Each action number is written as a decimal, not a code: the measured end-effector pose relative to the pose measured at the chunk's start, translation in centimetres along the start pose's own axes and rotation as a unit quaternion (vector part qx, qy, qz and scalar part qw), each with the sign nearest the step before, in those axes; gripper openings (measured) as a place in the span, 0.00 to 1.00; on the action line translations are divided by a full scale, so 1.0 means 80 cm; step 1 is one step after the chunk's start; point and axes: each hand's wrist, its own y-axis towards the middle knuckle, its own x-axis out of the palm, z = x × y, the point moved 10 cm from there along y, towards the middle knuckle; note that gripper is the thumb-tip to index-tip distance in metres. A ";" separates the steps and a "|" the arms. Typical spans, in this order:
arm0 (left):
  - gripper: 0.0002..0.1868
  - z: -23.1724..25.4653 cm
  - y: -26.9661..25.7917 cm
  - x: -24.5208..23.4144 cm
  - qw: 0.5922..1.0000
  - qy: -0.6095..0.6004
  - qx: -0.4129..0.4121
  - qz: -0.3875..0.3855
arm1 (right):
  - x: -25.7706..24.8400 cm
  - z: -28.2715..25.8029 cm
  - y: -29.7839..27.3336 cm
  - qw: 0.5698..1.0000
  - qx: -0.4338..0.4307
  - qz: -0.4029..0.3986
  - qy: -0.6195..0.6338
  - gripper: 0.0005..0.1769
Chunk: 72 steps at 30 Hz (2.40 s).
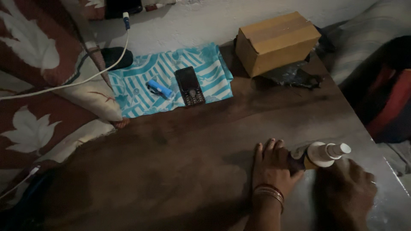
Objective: The person sprays a cleaning solution onto a wooden table and wipes the surface with a cloth. They repeatedly apply the spray and wipe different areas of the table while other items remain on the surface.
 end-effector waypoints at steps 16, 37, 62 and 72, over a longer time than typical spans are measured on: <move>0.43 -0.001 0.001 -0.004 0.999 -0.043 -0.006 -0.005 | 0.005 -0.061 0.093 0.979 -0.008 -0.049 0.197 0.32; 0.38 -0.005 -0.001 -0.008 0.997 -0.063 -0.008 0.037 | 0.125 0.130 0.074 0.996 0.076 0.016 -0.035 0.20; 0.39 -0.002 -0.002 -0.005 0.997 -0.063 0.007 0.050 | 0.039 0.042 0.107 0.996 0.078 0.050 -0.010 0.24; 0.39 -0.021 -0.006 -0.008 0.994 -0.098 -0.012 0.046 | 0.027 -0.058 0.065 0.997 0.017 -0.045 0.057 0.31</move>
